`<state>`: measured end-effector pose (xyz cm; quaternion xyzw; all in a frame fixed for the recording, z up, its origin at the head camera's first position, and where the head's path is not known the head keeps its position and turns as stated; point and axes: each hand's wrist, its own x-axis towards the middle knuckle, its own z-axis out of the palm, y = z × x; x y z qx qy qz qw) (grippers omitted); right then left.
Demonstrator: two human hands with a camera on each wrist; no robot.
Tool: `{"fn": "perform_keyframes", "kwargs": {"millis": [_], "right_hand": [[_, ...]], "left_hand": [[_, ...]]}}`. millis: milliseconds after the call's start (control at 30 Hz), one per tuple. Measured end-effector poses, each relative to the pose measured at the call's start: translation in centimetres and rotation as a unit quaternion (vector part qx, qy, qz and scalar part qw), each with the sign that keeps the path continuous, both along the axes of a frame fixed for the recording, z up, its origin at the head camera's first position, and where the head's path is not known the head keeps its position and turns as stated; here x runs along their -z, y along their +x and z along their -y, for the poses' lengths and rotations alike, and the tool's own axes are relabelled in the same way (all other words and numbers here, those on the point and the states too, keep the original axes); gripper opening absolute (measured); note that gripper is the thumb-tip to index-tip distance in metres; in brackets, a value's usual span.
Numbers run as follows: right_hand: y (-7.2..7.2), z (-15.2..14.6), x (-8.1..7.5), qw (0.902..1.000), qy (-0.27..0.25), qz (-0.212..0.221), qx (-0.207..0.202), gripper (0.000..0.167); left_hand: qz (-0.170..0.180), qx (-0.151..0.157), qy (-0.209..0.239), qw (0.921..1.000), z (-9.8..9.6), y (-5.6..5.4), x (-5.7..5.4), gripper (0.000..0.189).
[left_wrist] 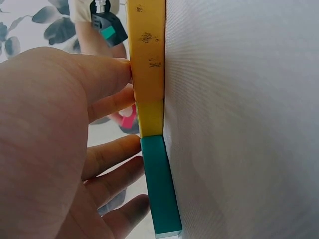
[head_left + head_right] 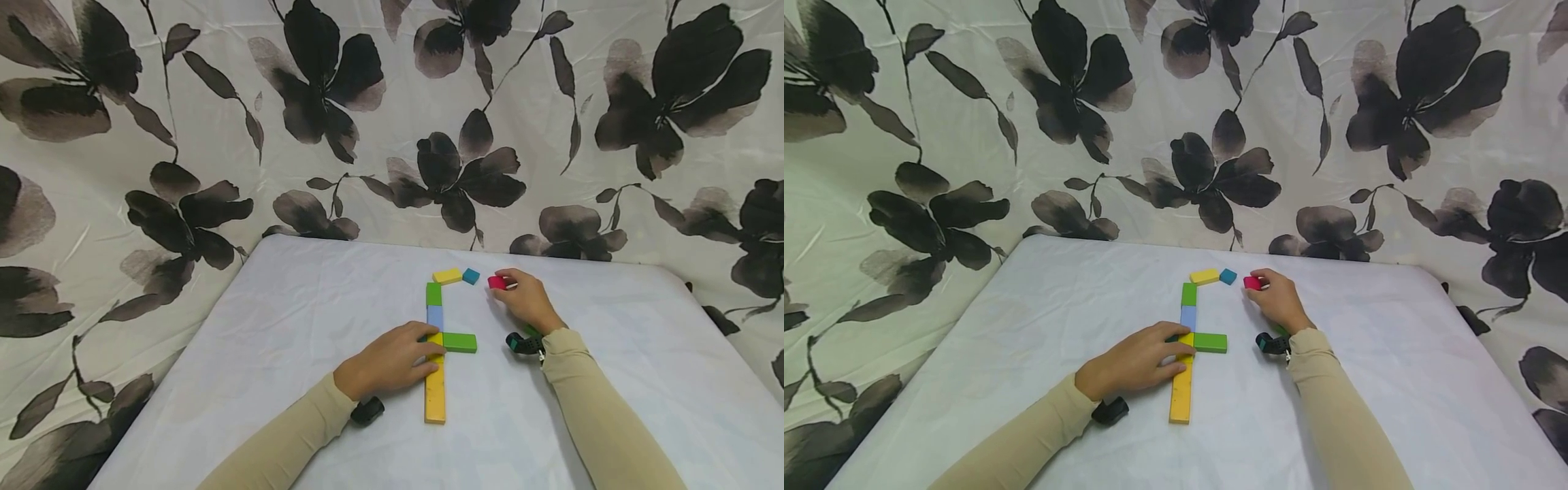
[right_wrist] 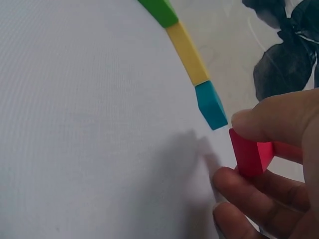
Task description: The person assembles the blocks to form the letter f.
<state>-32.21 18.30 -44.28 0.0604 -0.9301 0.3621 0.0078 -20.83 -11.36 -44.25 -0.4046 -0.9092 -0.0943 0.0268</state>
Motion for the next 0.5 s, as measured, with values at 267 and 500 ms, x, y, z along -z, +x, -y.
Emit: {"fn": "perform_keyframes", "kwargs": {"millis": [267, 500], "right_hand": [[-0.3, 0.9, -0.3, 0.9996, -0.004, 0.025, -0.007, 0.052], [-0.7, 1.2, -0.2, 0.9997, 0.0, 0.02, -0.015, 0.051]], "left_hand": [[-0.003, -0.001, -0.004, 1.0, 0.0, -0.1, 0.0, 0.035], [0.001, 0.005, 0.003, 1.0, 0.0, -0.2, -0.1, 0.034]]}}
